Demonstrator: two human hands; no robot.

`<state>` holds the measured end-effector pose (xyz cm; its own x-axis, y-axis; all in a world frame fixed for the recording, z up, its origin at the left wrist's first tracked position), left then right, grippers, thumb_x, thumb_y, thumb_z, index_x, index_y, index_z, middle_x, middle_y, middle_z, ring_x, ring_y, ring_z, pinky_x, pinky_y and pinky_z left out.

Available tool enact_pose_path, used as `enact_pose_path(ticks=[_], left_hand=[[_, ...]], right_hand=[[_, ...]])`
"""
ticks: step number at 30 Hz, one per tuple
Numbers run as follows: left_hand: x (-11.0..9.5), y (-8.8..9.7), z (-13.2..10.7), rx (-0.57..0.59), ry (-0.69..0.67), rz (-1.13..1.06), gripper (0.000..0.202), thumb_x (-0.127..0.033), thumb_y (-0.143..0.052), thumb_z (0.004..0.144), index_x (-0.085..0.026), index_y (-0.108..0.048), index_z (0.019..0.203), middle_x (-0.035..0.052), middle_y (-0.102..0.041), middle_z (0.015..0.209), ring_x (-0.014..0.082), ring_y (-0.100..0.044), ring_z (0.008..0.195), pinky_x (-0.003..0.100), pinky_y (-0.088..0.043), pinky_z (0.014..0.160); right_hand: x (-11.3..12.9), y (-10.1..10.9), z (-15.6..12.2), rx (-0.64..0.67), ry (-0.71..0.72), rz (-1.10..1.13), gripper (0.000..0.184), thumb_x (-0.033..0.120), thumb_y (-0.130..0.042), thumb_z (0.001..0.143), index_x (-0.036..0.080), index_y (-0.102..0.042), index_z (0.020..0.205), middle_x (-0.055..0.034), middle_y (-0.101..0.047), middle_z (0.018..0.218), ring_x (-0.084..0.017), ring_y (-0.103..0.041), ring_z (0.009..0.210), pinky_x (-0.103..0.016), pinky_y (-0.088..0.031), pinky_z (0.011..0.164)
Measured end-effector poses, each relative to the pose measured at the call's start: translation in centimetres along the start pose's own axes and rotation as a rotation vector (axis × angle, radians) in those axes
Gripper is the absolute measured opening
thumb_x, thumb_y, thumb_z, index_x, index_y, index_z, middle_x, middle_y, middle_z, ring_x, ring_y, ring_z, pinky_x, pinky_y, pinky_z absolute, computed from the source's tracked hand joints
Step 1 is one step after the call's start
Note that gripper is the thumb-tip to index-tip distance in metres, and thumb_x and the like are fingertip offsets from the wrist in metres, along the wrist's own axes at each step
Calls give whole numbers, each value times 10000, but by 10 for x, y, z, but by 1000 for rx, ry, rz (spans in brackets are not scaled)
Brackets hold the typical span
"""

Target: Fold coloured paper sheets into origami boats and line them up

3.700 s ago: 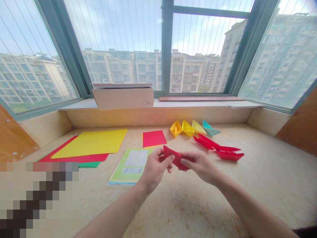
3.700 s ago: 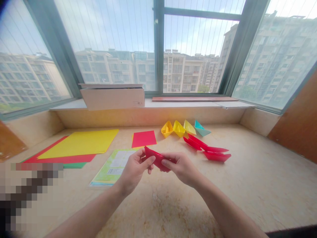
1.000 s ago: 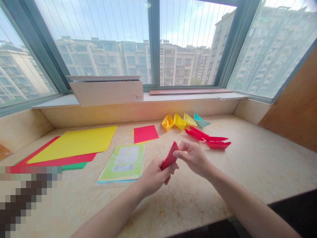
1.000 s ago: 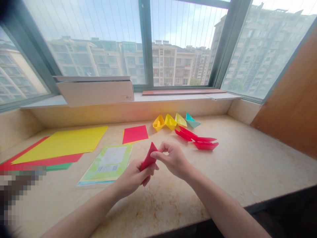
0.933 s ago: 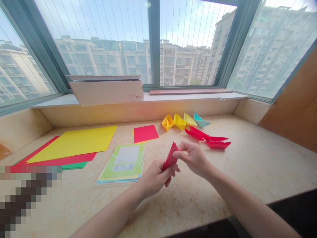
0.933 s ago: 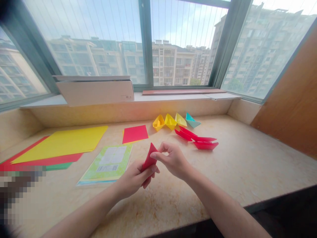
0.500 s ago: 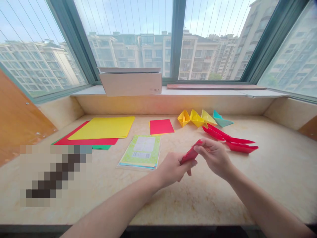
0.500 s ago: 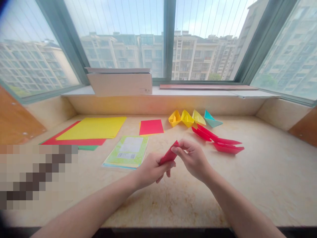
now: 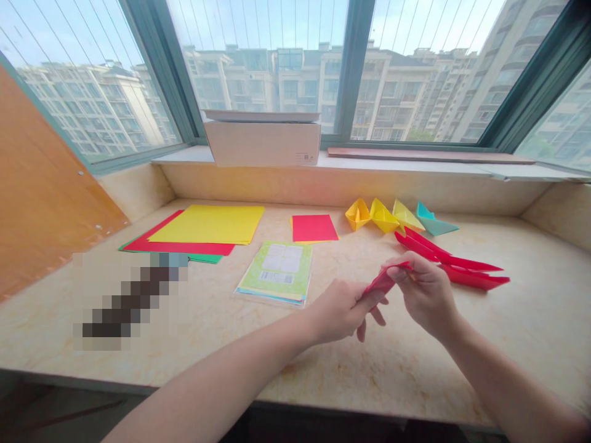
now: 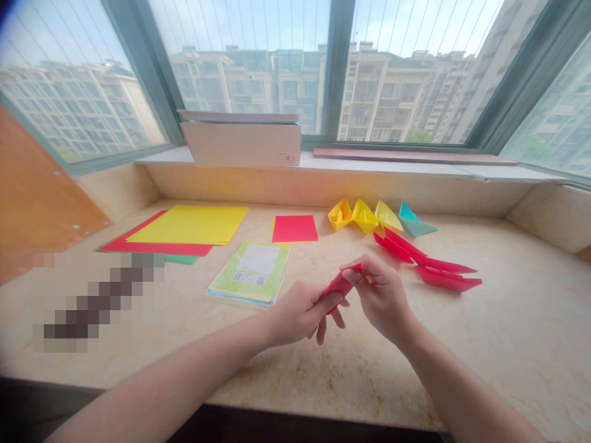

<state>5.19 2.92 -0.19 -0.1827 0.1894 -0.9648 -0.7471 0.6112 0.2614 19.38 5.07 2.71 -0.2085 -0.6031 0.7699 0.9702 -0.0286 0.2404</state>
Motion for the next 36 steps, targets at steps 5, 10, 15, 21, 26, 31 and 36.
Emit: enact_pose_path(ticks=[5,10,15,21,26,31,36], left_hand=[[3,5,2,-66,-16,-143,535,-590,-366,979,-118,-617,975,-12,-551,695,67,-533,427,190,-379,406],[14,15,8,-192,26,-208,564,-651,-316,964,-138,-548,993,-39,-498,638,80,-508,399,195,-363,382],[22,20,11,-285,37,-167,458,-596,-430,952,-176,-517,1113,12,-565,843,126,-653,521,227,-504,455],[18,23,9,-335,63,-90,341,-452,-432,980,-164,-540,1129,47,-612,920,133,-692,566,221,-541,486],[13,28,6,-367,72,5,421,-471,-355,1001,-136,-607,1034,69,-677,813,173,-695,596,244,-516,488],[3,24,4,-314,-36,314,329,-284,-377,989,-154,-675,948,50,-680,703,194,-670,691,277,-501,626],[-4,29,3,-364,-77,417,261,-206,-421,948,-157,-662,1036,75,-718,904,211,-662,814,302,-479,711]], right_hand=[[-10,-6,5,6,-31,35,243,416,-604,950,205,-677,855,-34,-665,740,-177,-632,669,-298,-529,589],[-11,-15,8,73,-83,5,372,438,-618,934,246,-595,1252,-80,-684,1048,-219,-663,862,-366,-562,740],[-6,-27,7,151,-107,-70,246,390,-586,950,233,-663,1123,-72,-653,1041,-211,-652,860,-346,-560,727],[-1,-35,3,212,-123,-36,169,291,-513,977,195,-644,1020,-35,-645,855,-175,-636,734,-322,-545,688],[-1,-34,1,164,-120,-154,315,161,-508,899,183,-632,1188,-42,-690,841,-192,-653,762,-320,-543,673],[-13,-32,0,95,-176,-171,333,120,-506,842,179,-688,1115,-53,-726,879,-206,-681,819,-324,-559,707],[-5,-20,3,-5,19,-369,486,153,-598,842,216,-542,1321,-93,-693,1077,-232,-679,879,-396,-575,771]])
Point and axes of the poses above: each hand's wrist, its own z-axis towards the middle knuckle, its own y-axis out of the back of the hand, x = y × z, the point moved 6 cm from there along z, towards the middle knuckle
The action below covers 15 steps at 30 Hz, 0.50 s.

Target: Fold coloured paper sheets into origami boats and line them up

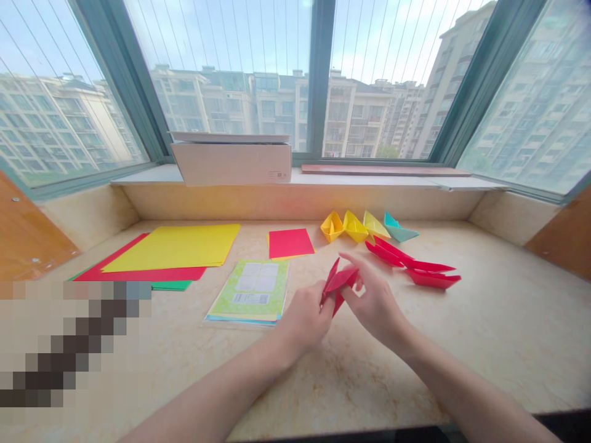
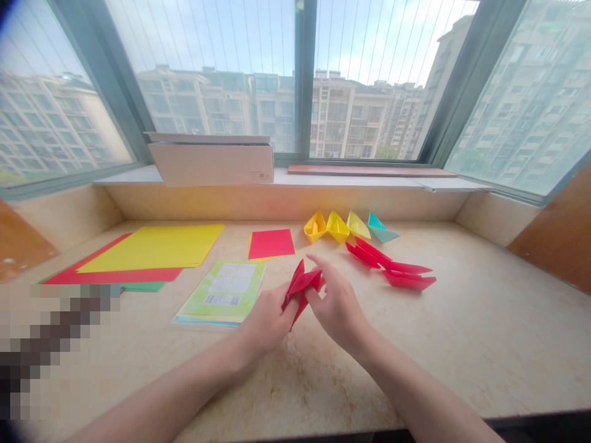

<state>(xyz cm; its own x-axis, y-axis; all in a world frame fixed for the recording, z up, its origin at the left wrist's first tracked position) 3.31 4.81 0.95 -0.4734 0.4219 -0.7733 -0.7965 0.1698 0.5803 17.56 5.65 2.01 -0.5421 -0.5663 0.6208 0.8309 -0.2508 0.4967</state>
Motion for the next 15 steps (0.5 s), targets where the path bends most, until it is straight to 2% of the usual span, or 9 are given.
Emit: enact_pose_path(ticks=[2,3,5,7,10,15], left_hand=[[2,5,1,-24,28,22,241,-233,-446,948,-157,-647,1057,81,-713,927,218,-657,819,310,-471,709],[4,7,1,-36,37,33,234,-255,-455,952,-159,-640,1059,80,-710,926,221,-655,821,314,-468,711],[5,10,1,-49,44,59,220,-283,-467,955,-166,-627,1051,74,-704,905,224,-652,816,316,-461,707],[6,10,1,-46,36,86,191,-271,-472,950,-175,-613,1035,62,-696,882,216,-647,794,304,-449,686],[6,7,0,-38,25,114,138,-223,-480,926,-181,-598,985,45,-676,840,195,-630,737,282,-425,643],[4,6,-1,-29,7,89,113,-232,-519,904,-190,-612,954,27,-669,814,185,-621,718,274,-422,632]], right_hand=[[10,9,0,-73,165,-124,509,173,-643,851,238,-510,1338,-134,-611,1242,-266,-649,1019,-462,-550,874],[16,12,-1,-90,249,-178,455,173,-648,864,249,-537,1299,-147,-556,1318,-279,-620,1094,-488,-524,927],[27,14,-3,-70,391,-282,315,148,-630,891,264,-607,1183,-149,-462,1422,-296,-564,1200,-512,-481,987],[35,12,-5,-9,504,-371,264,119,-613,903,278,-648,1111,-133,-433,1453,-303,-527,1253,-515,-460,1008],[43,8,-9,43,607,-453,256,119,-612,910,291,-671,1090,-118,-477,1427,-297,-502,1279,-500,-442,1027],[41,5,-10,70,624,-527,255,134,-606,933,288,-683,1121,-96,-615,1244,-252,-579,1116,-431,-440,953]])
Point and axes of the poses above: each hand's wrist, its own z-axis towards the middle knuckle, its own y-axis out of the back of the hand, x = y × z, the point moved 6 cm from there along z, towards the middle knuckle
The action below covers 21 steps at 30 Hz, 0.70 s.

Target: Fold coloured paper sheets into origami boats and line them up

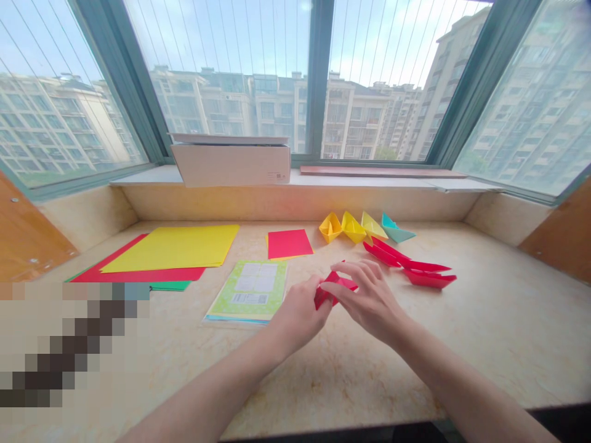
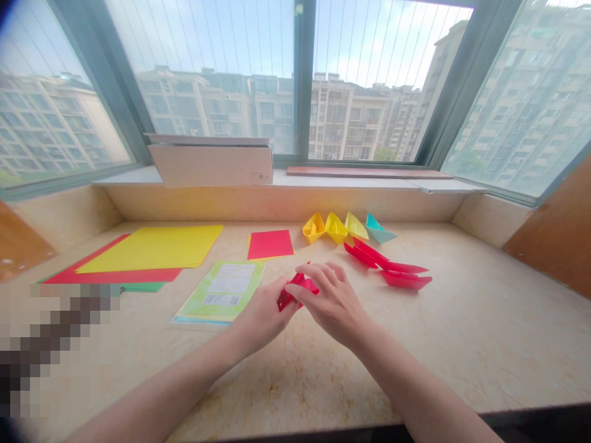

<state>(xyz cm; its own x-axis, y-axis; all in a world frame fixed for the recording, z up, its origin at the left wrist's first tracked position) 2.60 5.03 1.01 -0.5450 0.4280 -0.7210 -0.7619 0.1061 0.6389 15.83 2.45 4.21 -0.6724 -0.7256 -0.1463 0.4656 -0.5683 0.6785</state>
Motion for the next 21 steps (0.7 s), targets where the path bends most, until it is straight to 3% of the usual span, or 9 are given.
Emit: enact_pose_path(ticks=[9,17,21], left_hand=[[4,7,3,26,66,-83,218,-293,-560,884,-185,-652,1050,46,-726,932,215,-663,841,303,-473,729],[0,4,1,29,-54,94,163,-209,-569,833,-190,-644,976,64,-703,935,225,-650,862,323,-484,772],[-4,3,2,28,-86,106,124,-208,-550,844,-184,-641,925,72,-698,932,227,-648,867,328,-495,778]], right_hand=[[-2,-1,1,33,-5,-7,121,172,-603,955,253,-678,1005,-59,-657,1127,-208,-584,983,-400,-385,928],[1,-9,-1,91,-10,-158,102,152,-613,930,231,-673,957,-83,-628,1196,-245,-561,1082,-431,-341,966],[4,-7,-3,59,13,-186,168,144,-591,948,234,-675,1062,-76,-659,1098,-238,-565,1009,-403,-369,906]])
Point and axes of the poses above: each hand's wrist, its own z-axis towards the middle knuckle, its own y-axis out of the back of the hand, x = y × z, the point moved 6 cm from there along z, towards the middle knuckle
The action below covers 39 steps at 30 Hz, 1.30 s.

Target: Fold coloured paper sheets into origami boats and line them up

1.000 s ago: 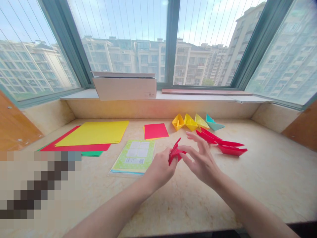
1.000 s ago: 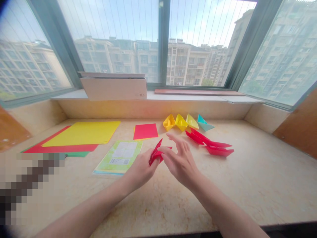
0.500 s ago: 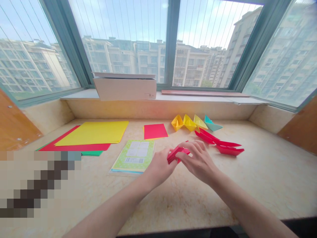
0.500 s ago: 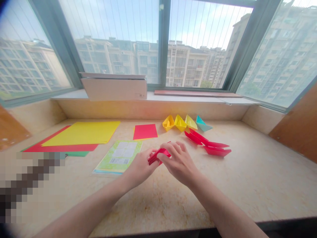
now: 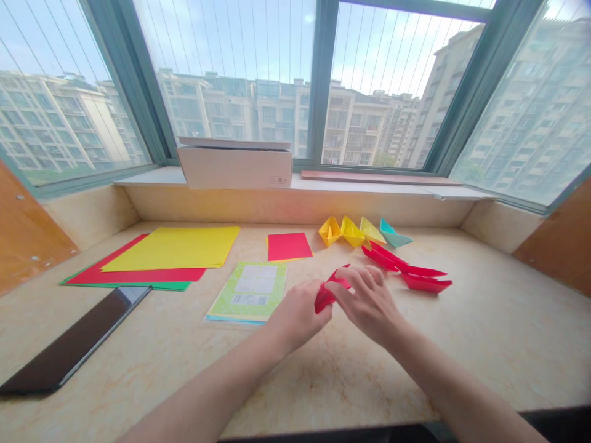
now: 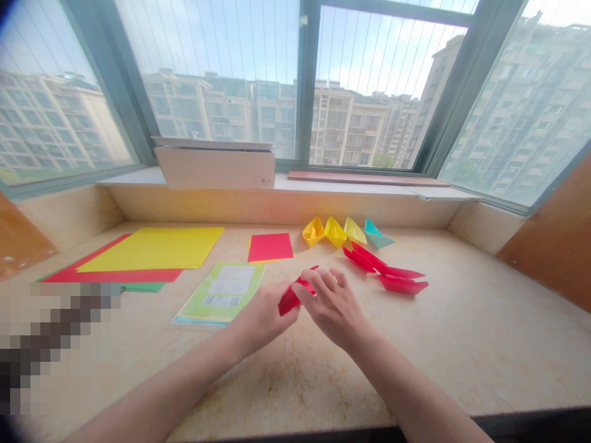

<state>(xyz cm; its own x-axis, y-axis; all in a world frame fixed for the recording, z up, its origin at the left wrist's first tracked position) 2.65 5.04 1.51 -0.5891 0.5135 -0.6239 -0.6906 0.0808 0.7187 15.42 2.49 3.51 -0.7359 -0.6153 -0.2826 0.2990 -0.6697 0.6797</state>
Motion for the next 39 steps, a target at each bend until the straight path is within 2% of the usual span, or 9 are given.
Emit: enact_pose_path(ticks=[5,10,14,22,26,30,33,36,39], left_hand=[[-1,2,1,-35,-5,-37,280,-212,-542,849,-179,-653,1104,102,-704,1082,258,-658,995,375,-501,900],[-2,9,-1,-67,64,-110,631,-339,-660,802,-97,-518,1368,181,-657,1254,330,-611,1162,441,-483,994],[-10,17,-2,-130,25,-182,550,-391,-671,818,-120,-574,1287,157,-657,1256,313,-612,1164,413,-482,1003],[-23,19,-2,-112,-115,-262,488,-320,-667,839,-170,-557,1291,94,-664,1122,208,-623,902,326,-531,782],[-25,19,-6,-113,-183,-250,561,-372,-639,875,-169,-492,1378,121,-633,1197,209,-597,900,320,-516,729],[-19,17,-9,-109,-195,-355,583,-452,-504,960,-151,-426,1453,149,-609,1244,200,-601,886,308,-506,689],[-12,18,-8,-163,-132,-476,492,-422,-310,1035,-163,-447,1430,107,-663,1085,155,-591,749,290,-490,644],[-8,23,-6,-277,-57,-448,338,-364,-393,1025,-172,-581,1230,60,-673,964,125,-569,671,265,-472,615],[-12,26,-5,-318,-97,-340,184,-327,-545,969,-170,-634,1004,32,-663,873,124,-577,688,243,-457,605]], right_hand=[[6,2,2,2,72,-8,185,91,-532,967,190,-675,1030,-68,-702,1079,-227,-583,1003,-403,-363,914],[2,5,4,-11,58,13,179,93,-533,968,183,-672,1034,-47,-730,1061,-211,-599,1025,-405,-355,960],[-2,7,4,-51,36,-7,205,84,-558,956,189,-678,1085,-43,-746,1012,-218,-607,1053,-426,-334,996],[-6,8,-1,-119,45,37,312,70,-534,976,133,-623,1268,-93,-690,1282,-237,-613,1110,-436,-357,987],[-8,10,-1,-146,32,140,302,88,-553,971,151,-630,1256,-98,-710,1238,-237,-637,1081,-439,-372,974],[-15,10,1,-211,-63,372,241,129,-604,946,194,-680,1165,-86,-752,1079,-239,-661,973,-432,-430,916],[-31,-1,-1,-239,-304,723,156,198,-612,950,228,-725,1052,-70,-749,1011,-227,-663,904,-385,-486,814],[-45,-23,-9,-227,-571,1162,140,345,-661,924,233,-743,940,-59,-747,925,-219,-669,817,-352,-522,744],[-46,-39,-16,-179,-710,1477,222,437,-725,859,225,-742,920,-55,-743,889,-223,-670,809,-346,-533,743]])
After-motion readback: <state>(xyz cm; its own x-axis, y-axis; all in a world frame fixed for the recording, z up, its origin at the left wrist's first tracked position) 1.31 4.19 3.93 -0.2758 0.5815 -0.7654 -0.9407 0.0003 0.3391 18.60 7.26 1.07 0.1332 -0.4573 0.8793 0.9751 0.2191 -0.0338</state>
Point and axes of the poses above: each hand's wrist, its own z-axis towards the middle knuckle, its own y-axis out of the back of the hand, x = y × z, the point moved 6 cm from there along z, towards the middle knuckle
